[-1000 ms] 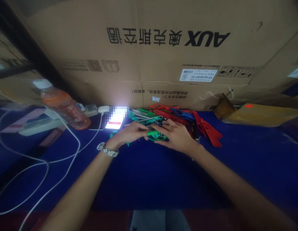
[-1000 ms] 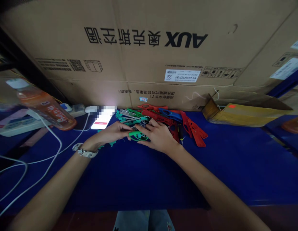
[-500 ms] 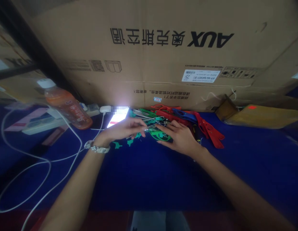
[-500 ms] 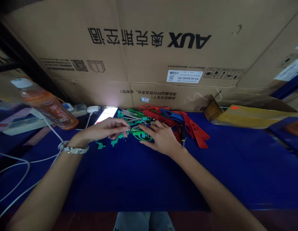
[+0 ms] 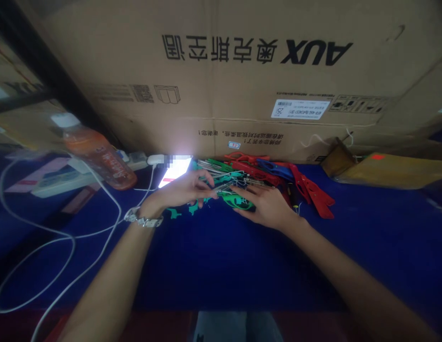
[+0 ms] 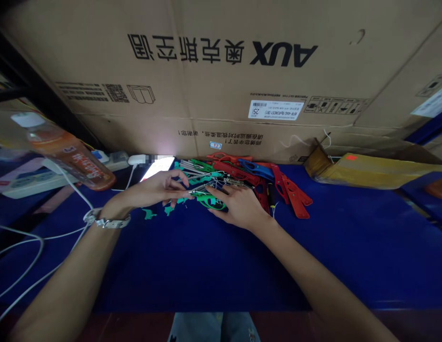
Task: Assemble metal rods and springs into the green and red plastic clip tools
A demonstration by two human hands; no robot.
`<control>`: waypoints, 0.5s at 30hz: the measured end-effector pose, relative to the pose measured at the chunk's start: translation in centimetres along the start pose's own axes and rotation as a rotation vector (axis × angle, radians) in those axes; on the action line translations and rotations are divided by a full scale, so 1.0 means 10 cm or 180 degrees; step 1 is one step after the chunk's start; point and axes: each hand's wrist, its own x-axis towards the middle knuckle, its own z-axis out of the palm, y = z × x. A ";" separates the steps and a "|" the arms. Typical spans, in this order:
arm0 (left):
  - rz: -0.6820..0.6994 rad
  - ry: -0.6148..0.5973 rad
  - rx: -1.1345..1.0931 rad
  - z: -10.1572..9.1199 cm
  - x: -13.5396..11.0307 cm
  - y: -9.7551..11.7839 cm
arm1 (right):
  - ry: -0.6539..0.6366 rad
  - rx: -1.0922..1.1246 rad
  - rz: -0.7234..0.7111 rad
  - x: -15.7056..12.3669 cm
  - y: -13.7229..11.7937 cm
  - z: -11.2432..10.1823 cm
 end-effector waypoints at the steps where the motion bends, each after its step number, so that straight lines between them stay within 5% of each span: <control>1: 0.0009 0.0007 -0.0023 0.00 0.00 0.00 | -0.0009 -0.0008 0.0015 0.00 0.00 0.00; 15: 0.0141 0.0122 0.0591 -0.03 0.03 -0.02 | 0.0076 -0.0041 -0.0062 -0.01 0.00 0.01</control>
